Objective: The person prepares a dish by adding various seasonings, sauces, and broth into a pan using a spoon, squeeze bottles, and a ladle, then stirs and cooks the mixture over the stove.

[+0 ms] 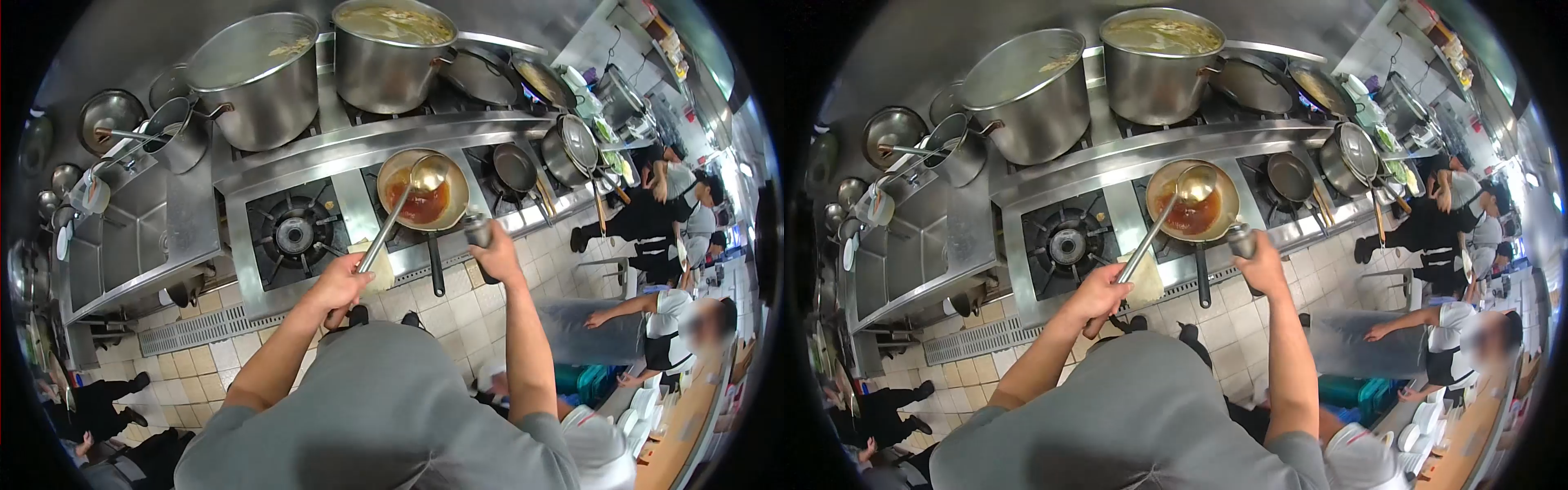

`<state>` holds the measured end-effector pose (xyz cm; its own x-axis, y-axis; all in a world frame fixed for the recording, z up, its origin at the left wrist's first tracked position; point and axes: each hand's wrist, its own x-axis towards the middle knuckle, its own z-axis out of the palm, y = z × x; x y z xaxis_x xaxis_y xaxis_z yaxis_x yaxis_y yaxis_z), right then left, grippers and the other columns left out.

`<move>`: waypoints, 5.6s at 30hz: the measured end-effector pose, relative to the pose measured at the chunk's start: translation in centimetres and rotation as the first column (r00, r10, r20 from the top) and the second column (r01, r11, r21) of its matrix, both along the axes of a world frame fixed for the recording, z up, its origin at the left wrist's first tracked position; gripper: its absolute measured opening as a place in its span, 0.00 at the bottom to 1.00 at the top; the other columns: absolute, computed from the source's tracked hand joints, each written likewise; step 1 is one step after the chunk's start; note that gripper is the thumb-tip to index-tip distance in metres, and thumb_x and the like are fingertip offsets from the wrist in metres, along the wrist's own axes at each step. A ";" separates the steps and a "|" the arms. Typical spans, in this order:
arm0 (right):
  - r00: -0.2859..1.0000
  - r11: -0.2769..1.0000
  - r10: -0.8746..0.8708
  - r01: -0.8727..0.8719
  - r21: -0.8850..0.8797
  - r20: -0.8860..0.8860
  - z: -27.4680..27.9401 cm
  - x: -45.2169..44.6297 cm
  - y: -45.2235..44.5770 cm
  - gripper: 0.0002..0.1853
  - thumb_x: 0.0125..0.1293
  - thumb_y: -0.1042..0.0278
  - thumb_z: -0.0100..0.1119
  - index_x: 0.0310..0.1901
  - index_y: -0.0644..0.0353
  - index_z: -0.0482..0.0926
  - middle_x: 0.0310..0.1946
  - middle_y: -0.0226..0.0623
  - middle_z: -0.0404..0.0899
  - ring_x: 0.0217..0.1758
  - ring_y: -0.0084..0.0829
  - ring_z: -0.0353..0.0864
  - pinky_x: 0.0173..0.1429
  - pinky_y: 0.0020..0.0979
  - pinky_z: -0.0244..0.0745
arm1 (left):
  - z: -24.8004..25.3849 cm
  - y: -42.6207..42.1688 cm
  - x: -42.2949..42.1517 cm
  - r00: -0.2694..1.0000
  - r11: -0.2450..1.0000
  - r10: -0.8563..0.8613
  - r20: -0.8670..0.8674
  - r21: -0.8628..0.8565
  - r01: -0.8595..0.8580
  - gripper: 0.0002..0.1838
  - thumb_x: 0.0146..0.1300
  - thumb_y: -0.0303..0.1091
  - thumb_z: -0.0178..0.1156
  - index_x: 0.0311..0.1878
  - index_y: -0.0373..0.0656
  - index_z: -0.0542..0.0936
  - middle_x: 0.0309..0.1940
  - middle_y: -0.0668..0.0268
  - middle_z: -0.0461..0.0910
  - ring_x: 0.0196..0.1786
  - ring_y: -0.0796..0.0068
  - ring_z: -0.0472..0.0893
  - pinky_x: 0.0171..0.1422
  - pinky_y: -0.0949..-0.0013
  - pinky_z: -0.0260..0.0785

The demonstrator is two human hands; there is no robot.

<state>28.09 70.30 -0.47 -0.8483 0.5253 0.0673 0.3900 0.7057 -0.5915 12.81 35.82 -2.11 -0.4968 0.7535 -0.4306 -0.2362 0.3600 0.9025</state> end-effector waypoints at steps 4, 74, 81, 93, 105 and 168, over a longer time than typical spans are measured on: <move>0.887 0.985 -0.025 -0.058 0.164 0.462 -0.6 -7.8 -0.1 0.29 0.55 0.62 0.71 0.58 0.63 0.76 0.51 0.55 0.85 0.57 0.53 0.84 0.60 0.45 0.79 | -1.1 0.2 -0.8 0.934 0.984 0.058 0.353 0.140 -0.114 0.06 0.71 0.32 0.60 0.39 0.41 0.76 0.27 0.70 0.74 0.21 0.81 0.73 0.24 0.73 0.67; 0.802 0.857 -0.504 0.416 -0.305 -0.322 -1.0 0.2 -1.4 0.38 0.55 0.68 0.78 0.67 0.63 0.69 0.54 0.51 0.84 0.59 0.48 0.84 0.64 0.41 0.76 | -0.8 3.9 -1.1 0.856 0.993 -0.076 -0.511 -0.117 0.018 0.18 0.66 0.28 0.62 0.59 0.39 0.79 0.30 0.57 0.82 0.31 0.64 0.83 0.39 0.62 0.75; 0.551 0.707 -0.706 0.502 -0.499 -0.445 0.7 20.2 -4.2 0.33 0.58 0.78 0.74 0.65 0.64 0.71 0.52 0.38 0.83 0.56 0.31 0.82 0.64 0.33 0.76 | -3.3 5.7 0.4 0.732 0.981 -0.162 -0.662 -0.190 0.046 0.22 0.65 0.29 0.63 0.63 0.39 0.78 0.31 0.57 0.84 0.32 0.66 0.83 0.41 0.62 0.75; -0.363 -0.309 -0.615 0.928 -0.210 -0.699 8.6 70.6 -21.9 0.37 0.53 0.70 0.80 0.64 0.64 0.70 0.56 0.42 0.80 0.58 0.35 0.81 0.66 0.37 0.74 | -2.5 7.7 10.3 0.923 0.948 -0.076 -0.378 -0.314 -0.051 0.18 0.72 0.35 0.58 0.62 0.42 0.77 0.32 0.68 0.80 0.21 0.79 0.72 0.24 0.72 0.62; -0.712 -0.888 -0.254 0.440 -0.134 -0.654 -3.7 105.0 -42.8 0.36 0.50 0.65 0.81 0.58 0.67 0.70 0.50 0.51 0.83 0.55 0.46 0.85 0.62 0.41 0.77 | -2.0 14.3 21.9 0.914 0.986 -0.009 -0.406 -0.158 -0.061 0.19 0.71 0.38 0.60 0.62 0.42 0.77 0.33 0.69 0.80 0.25 0.78 0.73 0.30 0.71 0.64; 0.316 0.686 -0.725 0.410 -0.601 -0.612 -1.3 28.1 16.4 0.48 0.67 0.72 0.69 0.80 0.42 0.47 0.71 0.45 0.62 0.64 0.45 0.75 0.47 0.53 0.87 | -0.6 3.7 6.4 0.950 0.968 0.231 -0.209 -0.048 -0.246 0.12 0.67 0.27 0.61 0.52 0.37 0.80 0.24 0.72 0.74 0.18 0.81 0.72 0.22 0.71 0.66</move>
